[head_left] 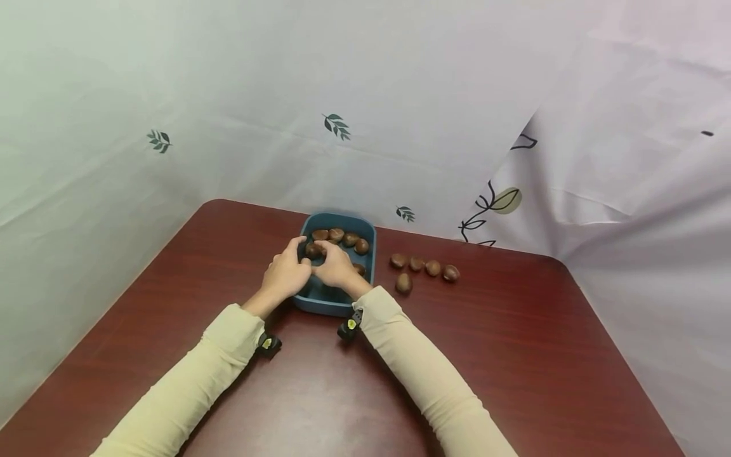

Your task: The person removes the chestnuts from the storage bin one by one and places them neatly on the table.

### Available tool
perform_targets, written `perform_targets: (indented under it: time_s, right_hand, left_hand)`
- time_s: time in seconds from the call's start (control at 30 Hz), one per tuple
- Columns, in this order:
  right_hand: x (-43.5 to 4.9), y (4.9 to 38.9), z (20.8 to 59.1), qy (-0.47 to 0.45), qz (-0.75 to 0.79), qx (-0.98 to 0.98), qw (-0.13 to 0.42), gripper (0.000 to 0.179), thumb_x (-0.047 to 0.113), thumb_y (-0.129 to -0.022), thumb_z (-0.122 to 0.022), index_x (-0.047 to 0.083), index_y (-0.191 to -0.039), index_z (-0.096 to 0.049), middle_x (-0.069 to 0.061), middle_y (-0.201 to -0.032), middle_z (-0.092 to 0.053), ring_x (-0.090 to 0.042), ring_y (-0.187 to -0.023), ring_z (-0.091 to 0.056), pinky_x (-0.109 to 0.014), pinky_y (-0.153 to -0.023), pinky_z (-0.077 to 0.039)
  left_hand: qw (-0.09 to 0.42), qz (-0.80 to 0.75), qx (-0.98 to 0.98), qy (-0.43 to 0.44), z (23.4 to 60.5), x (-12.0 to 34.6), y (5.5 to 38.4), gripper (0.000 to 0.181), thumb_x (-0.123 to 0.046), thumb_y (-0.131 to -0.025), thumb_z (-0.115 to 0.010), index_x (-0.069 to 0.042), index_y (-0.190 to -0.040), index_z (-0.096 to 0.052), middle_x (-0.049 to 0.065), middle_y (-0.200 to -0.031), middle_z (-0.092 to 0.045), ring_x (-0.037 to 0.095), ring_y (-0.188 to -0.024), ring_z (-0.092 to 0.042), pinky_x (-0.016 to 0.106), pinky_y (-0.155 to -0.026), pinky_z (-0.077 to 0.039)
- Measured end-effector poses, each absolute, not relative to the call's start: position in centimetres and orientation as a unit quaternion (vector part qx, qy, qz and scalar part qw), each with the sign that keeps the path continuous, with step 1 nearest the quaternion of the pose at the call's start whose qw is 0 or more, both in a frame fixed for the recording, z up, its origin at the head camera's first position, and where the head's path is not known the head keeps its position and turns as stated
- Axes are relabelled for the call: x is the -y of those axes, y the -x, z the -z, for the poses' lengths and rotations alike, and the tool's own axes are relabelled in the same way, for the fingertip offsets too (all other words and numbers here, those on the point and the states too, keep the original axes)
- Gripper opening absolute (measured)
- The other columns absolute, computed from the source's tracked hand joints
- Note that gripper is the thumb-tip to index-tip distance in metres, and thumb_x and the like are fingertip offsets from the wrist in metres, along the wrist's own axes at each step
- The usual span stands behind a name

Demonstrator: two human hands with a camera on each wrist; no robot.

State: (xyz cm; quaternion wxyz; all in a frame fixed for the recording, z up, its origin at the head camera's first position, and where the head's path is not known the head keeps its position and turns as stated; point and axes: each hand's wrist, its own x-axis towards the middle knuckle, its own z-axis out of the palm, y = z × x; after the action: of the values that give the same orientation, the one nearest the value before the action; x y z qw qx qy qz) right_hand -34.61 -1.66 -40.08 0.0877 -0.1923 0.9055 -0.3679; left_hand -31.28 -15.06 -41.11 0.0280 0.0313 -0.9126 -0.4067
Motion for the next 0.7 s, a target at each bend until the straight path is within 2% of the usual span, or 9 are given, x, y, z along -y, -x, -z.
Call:
perform_targets:
  time_s: [0.27,0.4,0.47,0.5,0.57,0.7]
  right_hand:
    - [1.78,34.58,40.65,0.187,0.375,-0.902,0.109,0.065,0.013,-0.091,-0.067,0.01,-0.15,-0.042,-0.013,-0.144,-0.052,-0.029,-0.13,-0.05,-0.039,-0.092,-0.048]
    - [1.91,34.67,40.38,0.174,0.401,-0.891,0.12,0.068,0.009,-0.09,-0.065,0.01,-0.153,-0.039,-0.014,-0.147,-0.048,-0.028,-0.129,-0.051,-0.033,-0.08,-0.046]
    - [1.98,34.75,40.3,0.17,0.414,-0.885,0.128,0.07,0.007,-0.089,-0.063,0.009,-0.154,-0.036,-0.014,-0.148,-0.047,-0.026,-0.121,-0.054,-0.031,-0.074,-0.042]
    - [1.99,34.8,40.31,0.169,0.419,-0.882,0.133,0.071,0.005,-0.089,-0.062,0.009,-0.154,-0.035,-0.014,-0.149,-0.046,-0.025,-0.111,-0.058,-0.03,-0.07,-0.041]
    - [2.0,34.82,40.3,0.17,0.422,-0.88,0.138,0.071,0.003,-0.088,-0.061,0.009,-0.154,-0.035,-0.014,-0.15,-0.045,-0.024,-0.104,-0.057,-0.028,-0.068,-0.04]
    - [1.95,34.83,40.47,0.171,0.419,-0.88,0.142,0.07,0.0,-0.088,-0.059,0.009,-0.153,-0.037,-0.012,-0.15,-0.045,-0.023,-0.104,-0.054,-0.029,-0.07,-0.04]
  left_hand:
    - [0.027,0.41,0.911,-0.028,41.53,15.17,31.16,0.06,-0.018,-0.097,-0.043,-0.016,-0.155,-0.031,0.007,-0.056,-0.049,0.017,-0.041,-0.031,0.029,-0.039,-0.027]
    - [0.034,0.41,0.911,-0.024,41.37,15.21,31.33,0.06,-0.018,-0.097,-0.044,-0.015,-0.155,-0.032,0.007,-0.056,-0.048,0.017,-0.04,-0.029,0.029,-0.039,-0.026]
    - [0.034,0.41,0.911,-0.023,41.27,15.21,31.4,0.06,-0.018,-0.097,-0.044,-0.015,-0.155,-0.032,0.007,-0.055,-0.048,0.016,-0.04,-0.029,0.029,-0.039,-0.025]
    - [0.034,0.41,0.911,-0.023,41.24,15.22,31.43,0.06,-0.018,-0.097,-0.044,-0.015,-0.155,-0.032,0.006,-0.055,-0.048,0.016,-0.04,-0.028,0.029,-0.039,-0.025]
    - [0.033,0.412,0.91,-0.023,41.2,15.2,31.43,0.06,-0.018,-0.097,-0.044,-0.015,-0.155,-0.032,0.007,-0.054,-0.047,0.016,-0.04,-0.028,0.029,-0.039,-0.025]
    - [0.03,0.411,0.911,-0.024,41.28,15.18,31.44,0.059,-0.018,-0.097,-0.043,-0.016,-0.155,-0.031,0.008,-0.057,-0.05,0.017,-0.041,-0.03,0.03,-0.04,-0.028]
